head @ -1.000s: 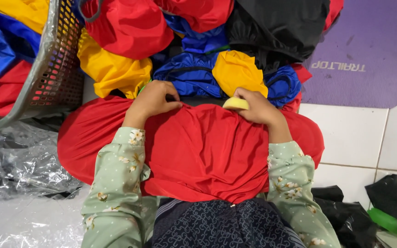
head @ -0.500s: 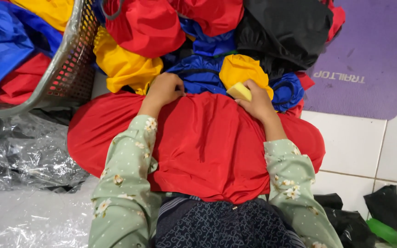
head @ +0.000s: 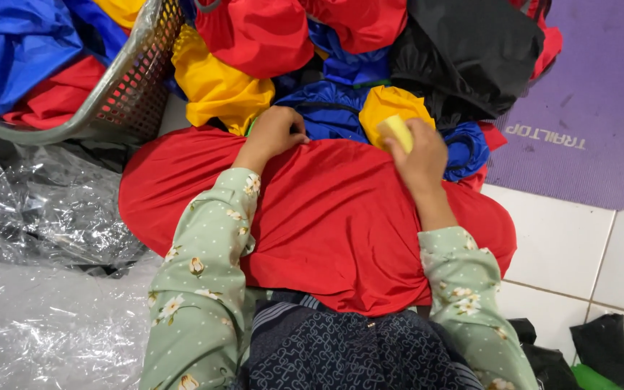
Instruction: The person uses a pair of scissors to trim a grey strap on a red fabric item, then wipes the red fabric and its black seat-like base with a yellow sponge.
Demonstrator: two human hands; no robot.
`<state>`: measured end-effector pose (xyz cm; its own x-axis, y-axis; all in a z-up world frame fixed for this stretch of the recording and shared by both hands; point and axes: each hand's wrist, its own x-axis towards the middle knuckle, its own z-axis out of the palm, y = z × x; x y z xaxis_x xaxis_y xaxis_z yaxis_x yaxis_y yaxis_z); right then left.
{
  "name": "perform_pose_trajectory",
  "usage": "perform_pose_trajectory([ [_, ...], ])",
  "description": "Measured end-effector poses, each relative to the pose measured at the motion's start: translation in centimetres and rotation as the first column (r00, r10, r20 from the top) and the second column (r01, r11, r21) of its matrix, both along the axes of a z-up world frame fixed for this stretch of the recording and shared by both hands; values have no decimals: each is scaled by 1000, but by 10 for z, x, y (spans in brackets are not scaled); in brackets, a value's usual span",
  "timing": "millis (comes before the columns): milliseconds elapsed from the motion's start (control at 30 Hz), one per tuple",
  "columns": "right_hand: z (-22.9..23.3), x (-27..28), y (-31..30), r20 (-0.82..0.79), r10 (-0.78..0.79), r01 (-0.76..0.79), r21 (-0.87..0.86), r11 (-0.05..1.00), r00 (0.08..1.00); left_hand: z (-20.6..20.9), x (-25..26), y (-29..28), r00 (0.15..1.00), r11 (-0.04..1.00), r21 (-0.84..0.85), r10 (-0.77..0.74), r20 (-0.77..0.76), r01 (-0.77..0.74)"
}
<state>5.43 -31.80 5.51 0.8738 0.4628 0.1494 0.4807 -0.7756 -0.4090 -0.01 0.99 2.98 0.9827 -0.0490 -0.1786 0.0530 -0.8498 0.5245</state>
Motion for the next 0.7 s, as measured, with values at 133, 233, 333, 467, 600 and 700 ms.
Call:
perform_pose_trajectory([
  [133, 27, -40, 18, 77, 169, -180, 170, 969, 983, -11, 5, 5, 999, 999, -44, -30, 15, 30],
  [233, 36, -85, 43, -203, 559, -478, 339, 810, 804, -8, 0, 4, 999, 997, -68, -38, 31, 40],
  [333, 38, -72, 48, -325, 579, -522, 251, 815, 748, 16, -9, 4, 997, 997, -59, -53, 58, 56],
  [467, 4, -17, 13, -121, 107, -114, -51, 992, 987, 54, -21, 1, 975, 981, -166, -59, 215, 96],
  [600, 14, -26, 14, 45, 35, -40, 114, 993, 998, 98, -45, -33, 914, 915, -368, 0, 406, 164],
  [700, 23, -57, 36, -224, 247, -150, 376, 914, 943, 101, -66, -61, 884, 833, -436, -125, 451, 340],
])
